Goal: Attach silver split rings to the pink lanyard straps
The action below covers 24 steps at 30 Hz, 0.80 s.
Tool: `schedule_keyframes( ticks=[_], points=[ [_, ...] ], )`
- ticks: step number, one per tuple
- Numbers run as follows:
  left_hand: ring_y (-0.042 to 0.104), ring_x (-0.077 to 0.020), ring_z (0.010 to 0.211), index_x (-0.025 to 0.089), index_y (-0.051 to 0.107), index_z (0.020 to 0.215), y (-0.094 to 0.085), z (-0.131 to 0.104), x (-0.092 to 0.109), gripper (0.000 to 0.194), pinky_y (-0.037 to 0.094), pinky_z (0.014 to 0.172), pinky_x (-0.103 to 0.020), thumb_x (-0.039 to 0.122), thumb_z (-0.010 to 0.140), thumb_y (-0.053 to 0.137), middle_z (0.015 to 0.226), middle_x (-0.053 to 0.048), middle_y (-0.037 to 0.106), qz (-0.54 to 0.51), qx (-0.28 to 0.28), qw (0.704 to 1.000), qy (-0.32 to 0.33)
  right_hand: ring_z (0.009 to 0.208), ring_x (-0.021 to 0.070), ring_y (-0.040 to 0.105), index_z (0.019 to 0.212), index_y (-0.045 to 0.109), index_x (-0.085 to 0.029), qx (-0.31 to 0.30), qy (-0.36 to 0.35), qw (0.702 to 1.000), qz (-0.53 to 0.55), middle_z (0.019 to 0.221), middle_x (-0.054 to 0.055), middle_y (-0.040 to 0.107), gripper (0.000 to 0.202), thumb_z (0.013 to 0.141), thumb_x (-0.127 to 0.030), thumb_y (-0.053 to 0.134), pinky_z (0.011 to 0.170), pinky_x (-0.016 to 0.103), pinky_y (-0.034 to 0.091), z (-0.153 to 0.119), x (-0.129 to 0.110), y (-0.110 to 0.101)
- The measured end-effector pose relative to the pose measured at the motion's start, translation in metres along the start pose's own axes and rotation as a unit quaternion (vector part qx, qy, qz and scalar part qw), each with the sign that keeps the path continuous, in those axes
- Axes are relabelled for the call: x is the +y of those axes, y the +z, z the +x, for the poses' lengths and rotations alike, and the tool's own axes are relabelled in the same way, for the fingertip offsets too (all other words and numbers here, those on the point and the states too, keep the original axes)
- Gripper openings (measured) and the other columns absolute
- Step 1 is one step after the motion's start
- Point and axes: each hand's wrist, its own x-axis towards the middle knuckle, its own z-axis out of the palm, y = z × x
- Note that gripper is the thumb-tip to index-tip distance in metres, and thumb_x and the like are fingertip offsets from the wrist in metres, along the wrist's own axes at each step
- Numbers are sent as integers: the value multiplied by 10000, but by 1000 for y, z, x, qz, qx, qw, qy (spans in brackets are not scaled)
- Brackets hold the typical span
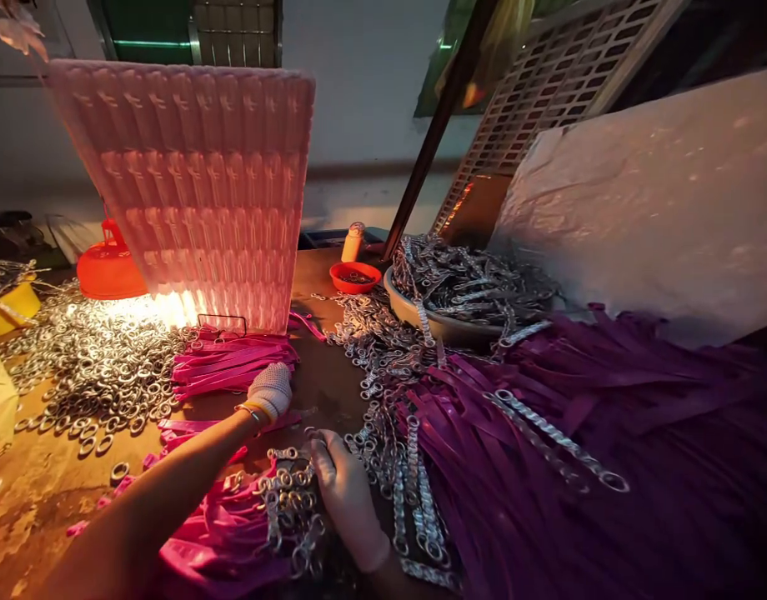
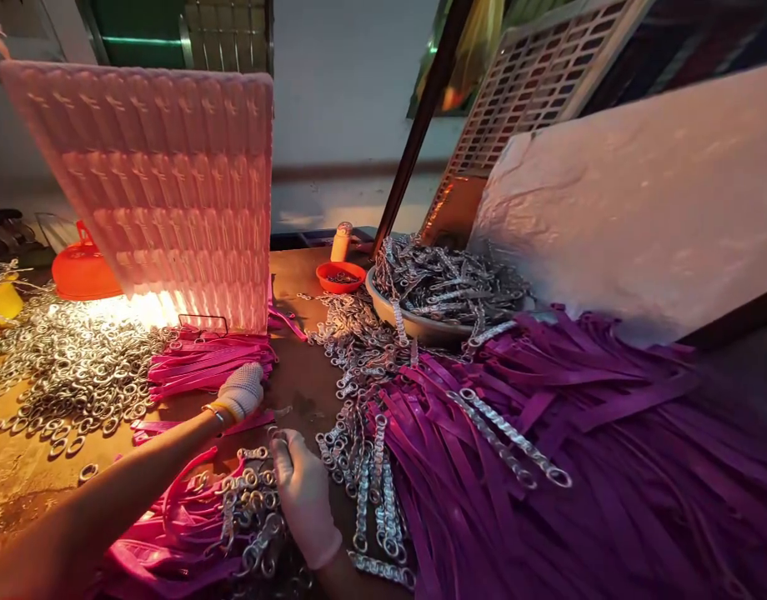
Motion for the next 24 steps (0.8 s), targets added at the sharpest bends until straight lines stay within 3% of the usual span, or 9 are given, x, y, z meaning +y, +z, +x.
schedule_keyframes(
  ticks=[3,6,9,12,14,17,21,24],
  points=[
    [584,-198,779,156,637,747,7,-3,3,50,410,633,-253,108,756,648,749,-66,600,13,-11,1000,2,888,224,688,1136,642,-191,5,3,1000,15,1015,99,739,338,997,-407,423,804,339,531,1,-1,0],
    [516,-150,627,146,677,806,-5,-26,2,74,383,547,-236,199,814,626,665,-35,562,2,-52,998,18,1052,224,670,1258,604,-206,-12,-6,999,52,1167,100,715,359,1007,-393,429,918,353,509,3,-15,-9],
    [345,-87,426,126,688,973,-30,-66,-2,233,274,414,-209,298,846,596,549,21,484,-145,-150,978,-6,1074,209,652,1261,611,-241,-35,-43,997,49,1185,72,708,326,1021,-370,431,934,333,488,2,-36,-16],
    [224,-53,362,132,666,970,-51,-114,-7,281,181,358,-185,366,817,644,463,77,386,-330,-216,917,-50,1066,219,636,1252,618,-239,-37,-115,992,-26,1150,69,712,296,1012,-286,451,928,335,464,0,-54,-16],
    [233,-47,358,151,637,867,-58,-141,-10,269,183,348,-174,416,820,644,460,81,377,-360,-199,909,-67,1005,219,644,1260,610,-222,-43,-143,984,-93,1084,74,723,305,995,-224,459,880,322,455,-3,-63,-12],
    [297,-53,371,174,568,758,-59,-169,-17,260,218,353,-177,421,826,606,509,57,435,-333,-144,930,-60,815,205,640,1202,629,-190,-81,-180,957,-213,900,74,715,289,960,-168,473,731,299,418,-8,-76,-4],
    [397,-77,493,157,594,704,-62,-186,-26,171,293,446,-191,295,802,620,589,15,512,-222,-89,970,33,703,201,585,1097,644,-162,-139,-245,903,-324,817,80,664,245,945,-128,455,629,313,339,-19,-91,-1],
    [401,-89,528,150,621,712,-72,-197,-27,180,287,476,-207,286,830,606,608,0,535,-174,-118,976,61,728,208,579,1077,643,-148,-136,-268,892,-337,840,93,664,238,945,-116,448,642,315,331,-29,-98,-2]
  ],
)
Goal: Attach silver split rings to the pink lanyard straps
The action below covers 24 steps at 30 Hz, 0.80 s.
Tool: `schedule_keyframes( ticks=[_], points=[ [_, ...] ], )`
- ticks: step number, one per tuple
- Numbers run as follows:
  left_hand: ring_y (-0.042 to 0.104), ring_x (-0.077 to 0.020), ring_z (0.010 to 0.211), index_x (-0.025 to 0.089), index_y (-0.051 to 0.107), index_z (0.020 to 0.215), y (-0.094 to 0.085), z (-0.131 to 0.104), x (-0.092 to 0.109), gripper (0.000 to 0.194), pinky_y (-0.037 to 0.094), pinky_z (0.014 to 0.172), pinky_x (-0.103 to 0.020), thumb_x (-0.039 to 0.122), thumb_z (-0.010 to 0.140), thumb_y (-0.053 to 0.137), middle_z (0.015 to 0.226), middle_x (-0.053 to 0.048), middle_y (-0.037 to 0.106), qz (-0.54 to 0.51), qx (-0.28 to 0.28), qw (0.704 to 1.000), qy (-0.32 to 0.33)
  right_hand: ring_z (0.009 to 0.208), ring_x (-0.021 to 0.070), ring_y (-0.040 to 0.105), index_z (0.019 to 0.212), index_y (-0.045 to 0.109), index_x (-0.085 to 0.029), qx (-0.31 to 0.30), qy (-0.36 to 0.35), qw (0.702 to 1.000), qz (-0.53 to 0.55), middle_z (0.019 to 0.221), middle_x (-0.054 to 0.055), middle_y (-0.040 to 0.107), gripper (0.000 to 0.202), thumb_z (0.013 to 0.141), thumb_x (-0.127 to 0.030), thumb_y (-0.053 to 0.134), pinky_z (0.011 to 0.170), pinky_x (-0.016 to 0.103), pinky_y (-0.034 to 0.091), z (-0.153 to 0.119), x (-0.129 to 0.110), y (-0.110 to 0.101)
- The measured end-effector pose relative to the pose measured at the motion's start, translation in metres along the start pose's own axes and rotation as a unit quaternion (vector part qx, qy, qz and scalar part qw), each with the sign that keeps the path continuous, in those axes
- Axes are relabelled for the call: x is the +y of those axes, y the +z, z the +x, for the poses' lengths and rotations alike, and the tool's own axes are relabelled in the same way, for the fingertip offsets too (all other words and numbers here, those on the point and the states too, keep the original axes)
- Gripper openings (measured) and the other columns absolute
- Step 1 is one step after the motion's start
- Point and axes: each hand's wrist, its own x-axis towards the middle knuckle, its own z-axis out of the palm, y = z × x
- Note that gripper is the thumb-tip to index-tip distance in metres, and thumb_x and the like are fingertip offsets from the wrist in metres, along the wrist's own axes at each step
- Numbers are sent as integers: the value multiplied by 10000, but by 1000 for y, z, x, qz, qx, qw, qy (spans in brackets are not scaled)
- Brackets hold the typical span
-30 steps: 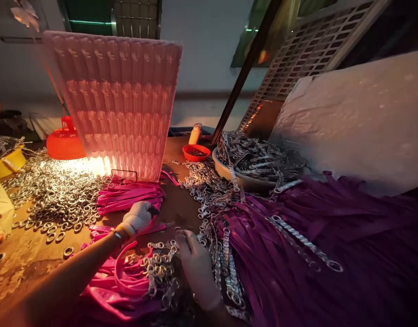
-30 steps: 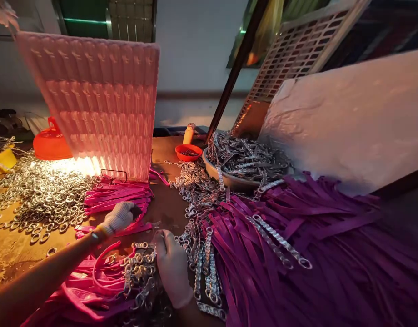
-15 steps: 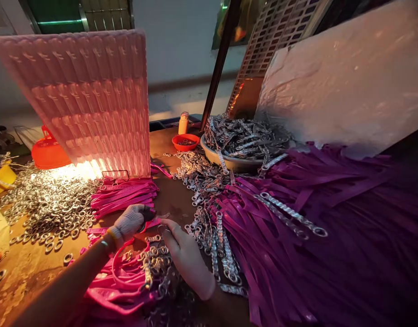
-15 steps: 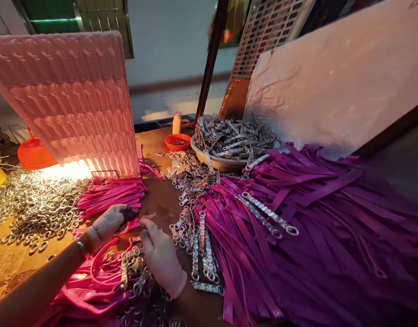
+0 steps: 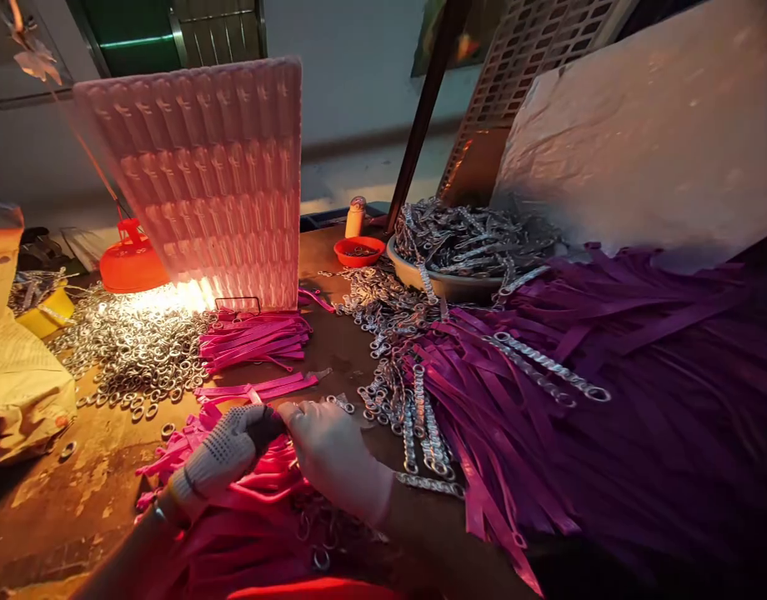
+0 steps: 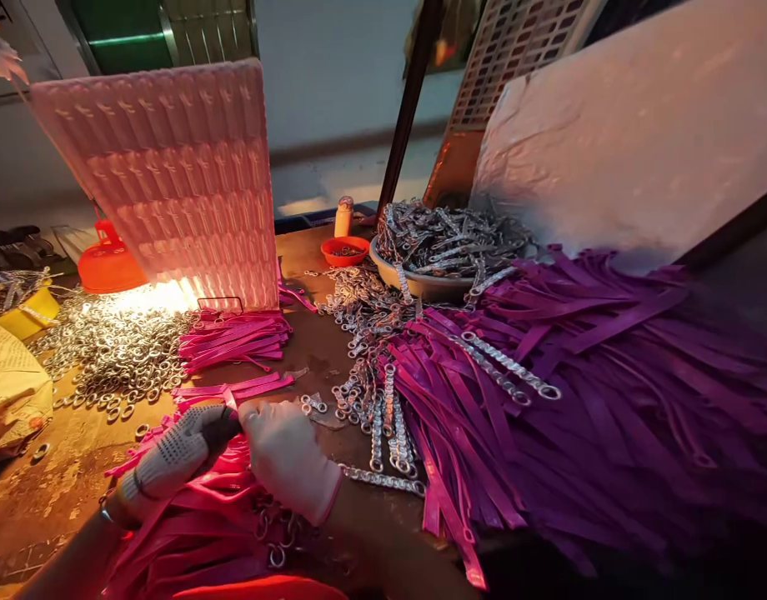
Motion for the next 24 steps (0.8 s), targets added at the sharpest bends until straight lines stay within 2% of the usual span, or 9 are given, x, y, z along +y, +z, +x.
schedule_keyframes(
  ticks=[4,6,10,13,16,18,21,24],
  points=[
    [319,-91,463,166,608,726,-3,-20,8,326,238,448,-231,447,886,574,519,27,445,-29,-54,998,-31,775,178,621,1106,631,-183,11,2,993,114,862,51,702,209,991,-169,457,684,278,375,-7,-8,0],
    [349,-102,496,163,633,755,-1,-26,5,302,273,478,-238,422,894,565,562,8,491,-17,-57,998,-13,777,157,636,1076,637,-204,7,6,988,152,870,29,714,180,1003,-203,473,683,256,386,-8,-11,5],
    [485,-150,640,157,642,711,4,-24,-18,99,345,581,-251,203,794,617,683,-43,609,73,-11,996,46,759,197,619,1033,653,-181,25,14,999,37,839,69,687,193,973,-158,471,678,295,385,-8,-18,15],
    [482,-136,590,157,636,727,5,-23,-36,84,337,544,-237,191,789,590,653,-28,594,28,0,999,37,836,213,633,1077,641,-169,13,41,999,24,896,91,691,219,985,-172,442,736,311,418,-7,-24,12],
    [350,-98,422,153,633,769,5,-30,-44,221,254,436,-221,293,879,502,502,27,472,-79,33,996,-11,968,222,653,1287,543,-186,-45,59,994,81,1055,90,705,337,958,-252,523,803,305,446,-3,-27,-1],
    [351,-92,425,143,649,776,7,-37,-43,224,271,442,-219,289,878,513,501,26,488,-64,76,995,-4,972,236,671,1350,490,-190,-115,70,986,93,1066,90,716,460,913,-305,581,780,301,457,0,-28,-8],
    [501,-121,589,132,688,777,11,-45,-41,176,389,573,-229,230,844,558,673,-31,645,17,103,994,40,897,245,699,1208,577,-179,-198,93,974,51,957,96,738,323,905,-290,559,714,294,454,3,-29,-12],
    [551,-153,677,135,700,778,16,-46,-42,223,420,641,-249,280,871,559,729,-42,684,60,105,991,53,851,254,706,1068,613,-151,-214,65,975,3,914,121,738,223,927,-294,517,673,295,452,-1,-30,-8]
  ],
)
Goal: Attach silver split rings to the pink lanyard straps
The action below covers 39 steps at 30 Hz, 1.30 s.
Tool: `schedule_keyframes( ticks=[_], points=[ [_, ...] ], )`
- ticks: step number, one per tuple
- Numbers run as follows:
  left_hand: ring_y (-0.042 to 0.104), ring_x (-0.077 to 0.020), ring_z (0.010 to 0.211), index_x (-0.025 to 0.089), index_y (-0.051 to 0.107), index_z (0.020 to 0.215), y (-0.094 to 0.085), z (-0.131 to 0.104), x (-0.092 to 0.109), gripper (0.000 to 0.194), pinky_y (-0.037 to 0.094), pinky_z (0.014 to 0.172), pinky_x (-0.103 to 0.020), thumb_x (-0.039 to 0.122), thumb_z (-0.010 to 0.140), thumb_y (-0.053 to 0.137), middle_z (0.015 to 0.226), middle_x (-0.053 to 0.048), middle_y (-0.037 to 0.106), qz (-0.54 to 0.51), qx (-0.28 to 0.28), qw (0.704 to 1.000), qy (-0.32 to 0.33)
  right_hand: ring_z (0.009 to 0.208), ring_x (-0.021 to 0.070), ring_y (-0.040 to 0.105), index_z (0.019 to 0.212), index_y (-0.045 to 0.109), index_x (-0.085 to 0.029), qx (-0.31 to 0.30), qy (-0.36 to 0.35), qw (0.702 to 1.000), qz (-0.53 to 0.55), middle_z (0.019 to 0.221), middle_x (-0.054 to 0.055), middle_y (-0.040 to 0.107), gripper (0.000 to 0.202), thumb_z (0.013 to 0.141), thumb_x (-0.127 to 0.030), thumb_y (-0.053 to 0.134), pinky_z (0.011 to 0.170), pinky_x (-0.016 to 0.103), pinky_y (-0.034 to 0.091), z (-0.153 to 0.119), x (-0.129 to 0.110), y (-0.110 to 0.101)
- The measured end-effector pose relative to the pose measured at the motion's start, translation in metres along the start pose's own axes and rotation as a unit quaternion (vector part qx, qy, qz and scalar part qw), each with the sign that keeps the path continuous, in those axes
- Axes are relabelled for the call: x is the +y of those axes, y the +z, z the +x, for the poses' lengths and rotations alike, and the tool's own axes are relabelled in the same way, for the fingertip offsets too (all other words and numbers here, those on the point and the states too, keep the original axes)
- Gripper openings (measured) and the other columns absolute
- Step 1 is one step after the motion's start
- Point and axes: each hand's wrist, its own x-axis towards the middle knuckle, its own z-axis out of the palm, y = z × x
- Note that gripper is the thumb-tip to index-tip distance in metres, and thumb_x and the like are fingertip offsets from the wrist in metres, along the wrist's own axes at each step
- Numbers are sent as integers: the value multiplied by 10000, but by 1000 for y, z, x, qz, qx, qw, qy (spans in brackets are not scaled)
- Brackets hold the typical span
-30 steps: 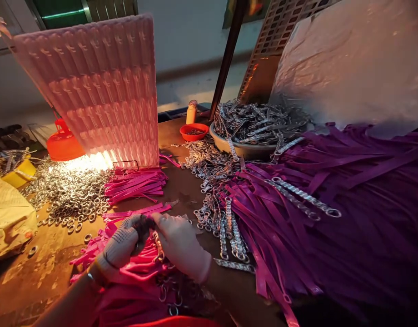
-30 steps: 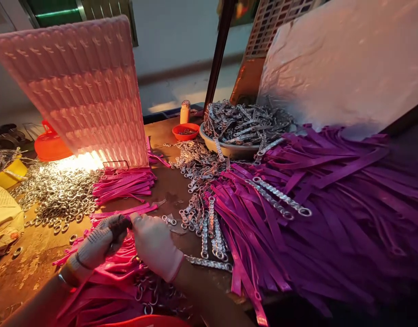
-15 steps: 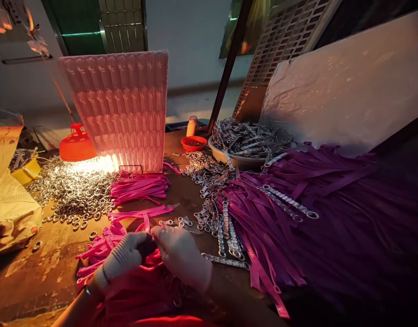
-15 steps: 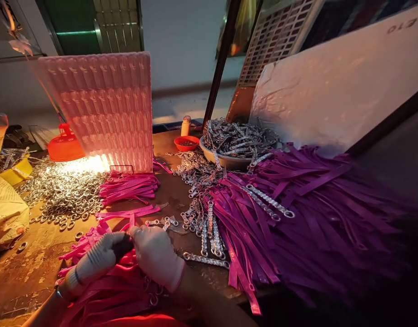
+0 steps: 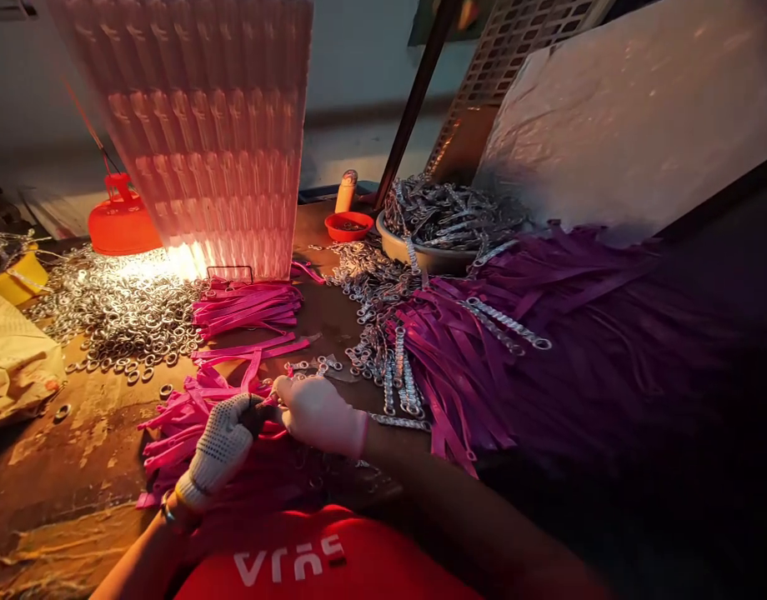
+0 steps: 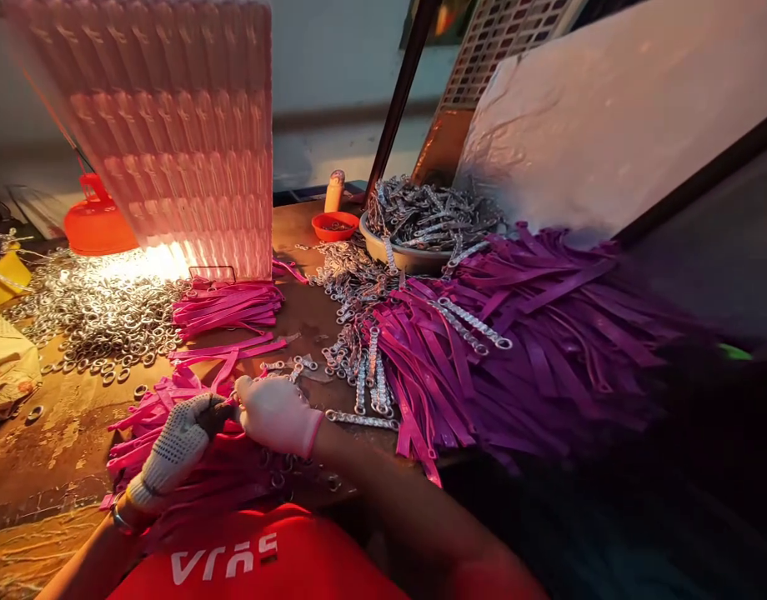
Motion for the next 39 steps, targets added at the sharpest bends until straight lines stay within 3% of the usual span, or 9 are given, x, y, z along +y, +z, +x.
schedule_keyframes(
  ticks=[6,10,13,16,21,25,27,35,39],
  points=[
    [582,-175,672,152,686,727,-3,7,8,255,436,631,-262,295,877,536,703,-46,686,62,-39,997,24,792,262,703,1014,613,-126,27,-80,995,-45,907,151,729,333,987,-401,428,623,310,446,-2,1,13],
    [665,-204,794,195,748,880,-43,13,17,229,512,769,-288,182,793,536,875,-40,755,84,-95,991,42,786,245,699,1032,618,-121,65,-79,994,-30,866,138,729,370,982,-458,474,632,300,420,-4,4,13],
    [690,-225,892,228,776,942,-81,13,17,355,524,870,-305,124,679,562,959,-28,772,93,-19,995,-11,796,220,685,982,642,-148,80,-64,995,16,839,93,728,365,959,-499,542,660,287,406,-10,21,9],
    [670,-191,755,220,778,984,-94,10,16,457,534,655,-234,72,592,594,925,-32,768,-8,72,992,-105,887,175,662,992,669,-195,91,-68,989,97,922,50,729,312,968,-482,551,757,260,413,-10,60,8],
    [398,-66,419,135,738,972,-52,22,19,278,311,354,-153,61,744,598,707,-57,680,-315,83,915,-240,983,205,657,1061,688,-195,70,177,980,66,1038,89,732,186,951,-290,572,801,272,406,22,125,32],
    [388,-43,402,64,687,919,-22,41,26,264,273,339,-120,23,883,429,674,-81,636,-509,83,798,-312,976,223,664,1173,658,-171,36,200,978,53,1077,104,730,307,871,-180,606,771,276,412,43,136,62],
    [416,-36,409,41,680,979,-17,42,30,306,273,342,-118,2,892,390,741,-106,660,-549,76,771,-314,921,207,669,1155,666,-187,31,201,978,56,1020,76,738,289,876,-193,591,743,266,418,45,134,71],
    [497,-48,494,94,673,1147,-13,13,27,380,241,383,-145,108,769,709,840,-103,696,-452,37,863,-223,1040,230,629,1055,660,-113,109,191,973,63,1133,168,661,240,936,-133,452,905,313,456,22,116,58],
    [383,-26,442,126,666,1167,-8,4,24,441,221,400,-169,199,741,751,806,-79,698,-445,42,873,-196,1063,207,609,1226,584,-202,210,-16,967,141,1185,102,650,337,953,-108,411,936,321,460,-5,62,28]
  ],
)
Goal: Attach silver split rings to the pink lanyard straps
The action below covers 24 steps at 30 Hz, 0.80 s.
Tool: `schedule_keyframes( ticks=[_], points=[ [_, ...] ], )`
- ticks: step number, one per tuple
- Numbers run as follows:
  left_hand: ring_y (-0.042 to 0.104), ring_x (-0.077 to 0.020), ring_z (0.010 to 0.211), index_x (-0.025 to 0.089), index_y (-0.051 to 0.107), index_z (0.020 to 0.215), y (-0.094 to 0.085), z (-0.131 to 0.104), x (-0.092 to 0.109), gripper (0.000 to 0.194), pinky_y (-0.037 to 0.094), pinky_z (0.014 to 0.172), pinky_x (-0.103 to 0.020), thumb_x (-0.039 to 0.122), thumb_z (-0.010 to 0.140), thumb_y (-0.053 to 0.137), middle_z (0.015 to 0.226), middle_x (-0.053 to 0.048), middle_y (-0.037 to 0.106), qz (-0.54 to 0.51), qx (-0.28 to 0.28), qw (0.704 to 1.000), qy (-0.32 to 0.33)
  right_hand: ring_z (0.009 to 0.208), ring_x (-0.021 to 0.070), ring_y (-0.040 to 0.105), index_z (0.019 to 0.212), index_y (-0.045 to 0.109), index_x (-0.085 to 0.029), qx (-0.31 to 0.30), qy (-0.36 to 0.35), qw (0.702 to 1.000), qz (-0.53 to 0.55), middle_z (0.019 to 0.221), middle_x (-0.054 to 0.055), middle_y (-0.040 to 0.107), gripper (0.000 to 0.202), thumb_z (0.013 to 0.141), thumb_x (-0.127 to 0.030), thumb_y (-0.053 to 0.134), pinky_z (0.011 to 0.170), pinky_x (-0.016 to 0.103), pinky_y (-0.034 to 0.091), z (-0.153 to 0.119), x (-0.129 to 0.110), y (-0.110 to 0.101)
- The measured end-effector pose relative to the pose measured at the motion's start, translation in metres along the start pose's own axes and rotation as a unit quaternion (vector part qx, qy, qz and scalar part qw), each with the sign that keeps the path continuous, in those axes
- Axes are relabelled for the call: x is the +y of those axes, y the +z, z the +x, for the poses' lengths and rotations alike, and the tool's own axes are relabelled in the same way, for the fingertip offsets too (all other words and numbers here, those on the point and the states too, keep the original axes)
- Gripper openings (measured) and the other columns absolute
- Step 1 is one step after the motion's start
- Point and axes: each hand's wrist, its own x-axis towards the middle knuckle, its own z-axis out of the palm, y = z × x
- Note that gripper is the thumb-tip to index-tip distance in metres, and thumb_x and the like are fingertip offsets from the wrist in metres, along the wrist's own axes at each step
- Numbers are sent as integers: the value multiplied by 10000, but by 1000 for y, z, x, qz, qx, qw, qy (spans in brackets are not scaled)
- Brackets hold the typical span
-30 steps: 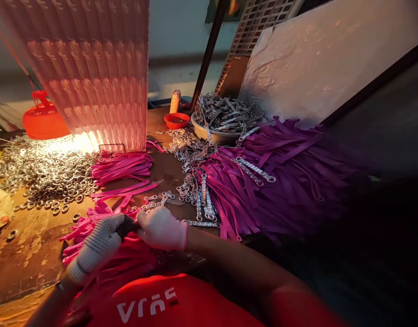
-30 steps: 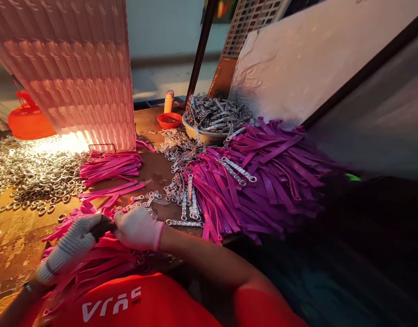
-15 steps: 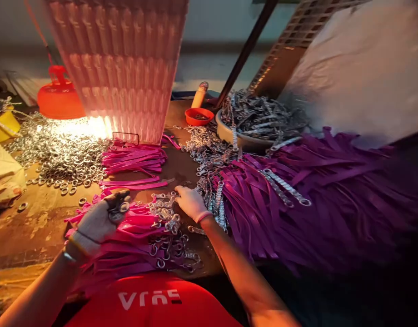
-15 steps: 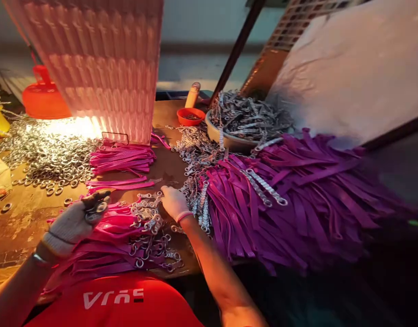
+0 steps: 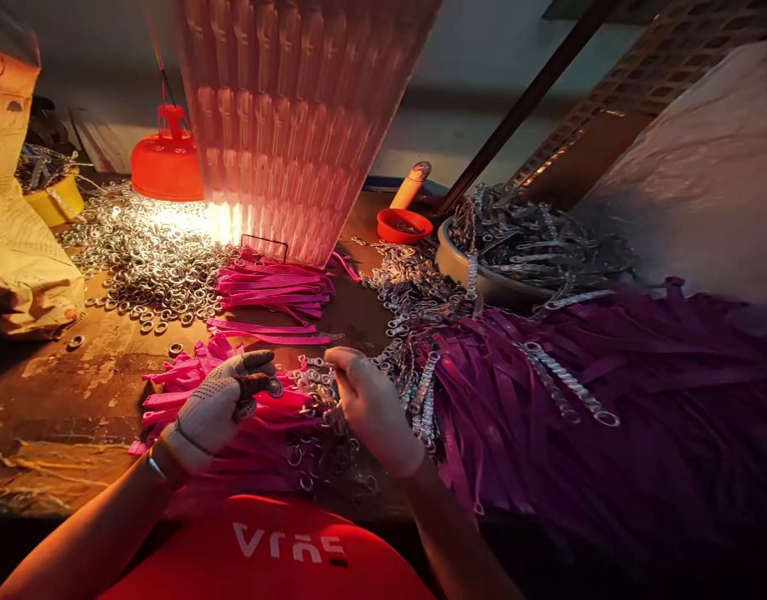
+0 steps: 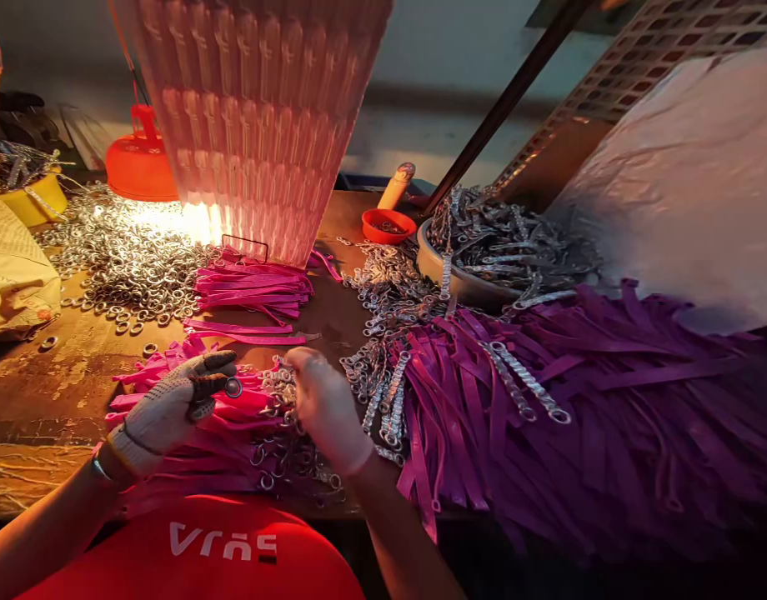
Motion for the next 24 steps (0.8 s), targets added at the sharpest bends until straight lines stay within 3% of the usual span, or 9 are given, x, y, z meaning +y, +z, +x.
schedule_keyframes(
  ticks=[3,6,10,13,17,21,24],
  points=[
    [347,-24,443,139,693,1118,3,-4,-6,442,231,413,-174,203,684,743,763,-37,668,-20,-1,1000,7,938,221,609,1309,550,-239,-50,-99,993,-43,1122,93,659,391,943,-130,469,813,327,474,-6,-50,-1],
    [354,-33,464,157,704,1123,3,-9,-12,453,241,423,-174,181,670,701,759,-18,651,-29,-15,999,15,878,222,599,1300,565,-227,-73,-110,988,-79,1046,97,669,357,965,-155,463,774,329,466,-8,-72,9],
    [493,-74,574,164,698,1132,4,-16,-16,425,353,505,-196,177,707,698,903,-59,697,6,-54,996,70,946,184,617,1281,549,-205,11,-27,994,105,1070,75,677,345,958,-141,447,845,288,481,-12,-72,15],
    [529,-99,608,149,654,1148,9,-20,-15,417,403,555,-216,227,745,732,791,-27,658,60,-29,993,96,944,168,627,1266,543,-200,38,37,978,200,1067,59,684,332,949,-168,449,838,269,489,-16,-72,14],
    [453,-84,532,147,588,1171,13,-19,-14,449,371,505,-210,273,768,740,636,53,524,107,-13,984,139,936,200,612,1137,611,-181,5,-5,997,75,1049,92,683,290,921,-148,420,800,299,443,-14,-74,12],
    [411,-67,499,137,572,1134,15,-11,-17,434,303,465,-192,271,745,710,633,49,522,65,-13,996,60,658,157,555,732,601,-192,-28,-20,998,-52,695,37,641,214,906,-214,477,627,273,319,-13,-71,14],
    [382,-62,462,137,566,1106,18,-7,-20,428,278,445,-189,298,733,699,595,60,495,45,10,999,21,612,152,546,698,591,-184,-18,-20,996,-80,658,49,641,266,918,-282,479,595,285,275,-18,-67,20]
  ],
)
